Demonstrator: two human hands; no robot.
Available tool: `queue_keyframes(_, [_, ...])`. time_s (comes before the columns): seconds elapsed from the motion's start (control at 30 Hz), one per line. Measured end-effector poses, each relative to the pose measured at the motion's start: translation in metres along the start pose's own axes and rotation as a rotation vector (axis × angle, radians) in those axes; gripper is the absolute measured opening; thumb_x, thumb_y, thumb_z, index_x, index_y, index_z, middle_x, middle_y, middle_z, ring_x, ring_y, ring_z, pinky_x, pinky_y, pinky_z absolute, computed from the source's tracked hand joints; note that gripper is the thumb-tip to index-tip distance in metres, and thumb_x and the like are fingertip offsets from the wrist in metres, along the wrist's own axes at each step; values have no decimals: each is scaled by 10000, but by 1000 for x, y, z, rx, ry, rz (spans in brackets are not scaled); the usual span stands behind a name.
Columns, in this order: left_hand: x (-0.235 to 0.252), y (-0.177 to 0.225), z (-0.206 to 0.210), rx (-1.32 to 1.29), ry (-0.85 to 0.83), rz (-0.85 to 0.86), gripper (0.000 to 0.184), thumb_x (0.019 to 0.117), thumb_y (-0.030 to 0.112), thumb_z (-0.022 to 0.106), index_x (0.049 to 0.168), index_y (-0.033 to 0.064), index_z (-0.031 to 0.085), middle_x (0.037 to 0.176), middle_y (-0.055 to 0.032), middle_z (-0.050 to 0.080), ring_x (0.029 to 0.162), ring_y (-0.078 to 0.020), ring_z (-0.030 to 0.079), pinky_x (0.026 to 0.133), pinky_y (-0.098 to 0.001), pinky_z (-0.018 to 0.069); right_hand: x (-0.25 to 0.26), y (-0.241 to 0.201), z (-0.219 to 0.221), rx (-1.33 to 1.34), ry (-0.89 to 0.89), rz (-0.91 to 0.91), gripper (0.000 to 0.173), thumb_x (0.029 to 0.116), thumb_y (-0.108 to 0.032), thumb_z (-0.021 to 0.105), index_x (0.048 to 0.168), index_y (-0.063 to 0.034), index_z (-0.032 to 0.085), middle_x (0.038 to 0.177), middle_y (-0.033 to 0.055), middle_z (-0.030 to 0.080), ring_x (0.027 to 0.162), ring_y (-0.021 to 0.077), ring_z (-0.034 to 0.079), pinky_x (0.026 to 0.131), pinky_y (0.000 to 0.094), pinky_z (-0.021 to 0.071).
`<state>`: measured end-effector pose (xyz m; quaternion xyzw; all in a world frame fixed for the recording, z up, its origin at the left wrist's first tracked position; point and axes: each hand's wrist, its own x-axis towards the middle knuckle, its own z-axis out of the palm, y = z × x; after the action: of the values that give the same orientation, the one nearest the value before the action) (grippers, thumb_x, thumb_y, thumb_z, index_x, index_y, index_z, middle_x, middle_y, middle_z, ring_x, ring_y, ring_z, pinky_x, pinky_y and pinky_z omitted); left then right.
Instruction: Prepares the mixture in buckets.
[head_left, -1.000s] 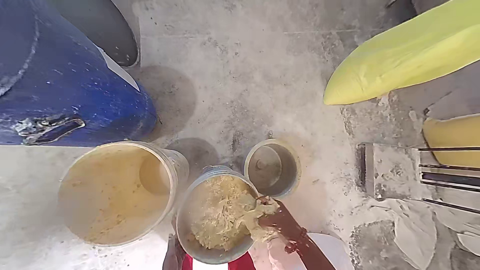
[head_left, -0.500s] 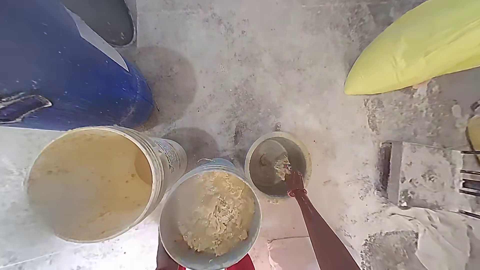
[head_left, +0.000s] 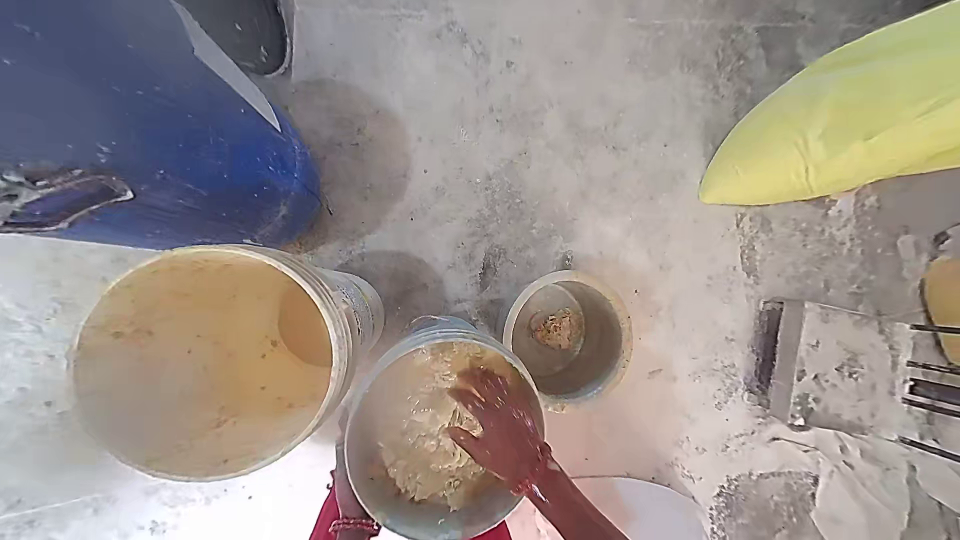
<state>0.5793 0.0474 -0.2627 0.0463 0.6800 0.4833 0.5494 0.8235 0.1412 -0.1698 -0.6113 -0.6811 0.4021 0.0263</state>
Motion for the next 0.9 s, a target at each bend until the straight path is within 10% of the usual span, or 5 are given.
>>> queue_keyframes(0.13, [15,-5,-9,126,-105,74,535,1110,384,230,1515,85,411,1419,-43,587,1229,-56,589,1006,-264,513,84,-30,2,-72,-459,205,1123,702,-601,856,1623,-410,244,1699,212,134,1513,537,153,1115,773,217])
queue_keyframes(0.27, [-17,115,118,215,324,-401,454,1098,11,142,1462,41,412,1317,-59,573,1103,-18,545,976,-184,424,101,-53,15,-7,-626,236,1129,662,-431,951,1601,-214,363,1675,252,187,1472,562,248,1054,809,279])
queue_keyframes(0.37, [7,16,19,275,-104,189,543,1107,298,269,1517,-43,371,1503,-185,499,1354,-150,520,1101,-288,447,92,-63,34,-51,-726,208,1047,657,-268,959,1531,-36,432,1637,221,295,1444,505,333,1081,751,320])
queue_keyframes(0.57, [29,17,13,384,25,21,593,1088,459,278,1499,70,454,1462,-98,555,1306,-144,557,1107,-362,451,62,-82,55,37,-831,344,373,1023,-32,510,1388,29,557,1346,292,602,1248,487,577,1009,655,463])
queue_keyframes(0.9, [31,29,13,212,40,-96,513,1124,347,169,1470,81,438,1350,-27,603,1172,-38,588,996,-257,493,46,-51,62,254,-965,284,482,959,-54,645,1382,128,503,1400,350,517,1342,471,496,1085,622,409])
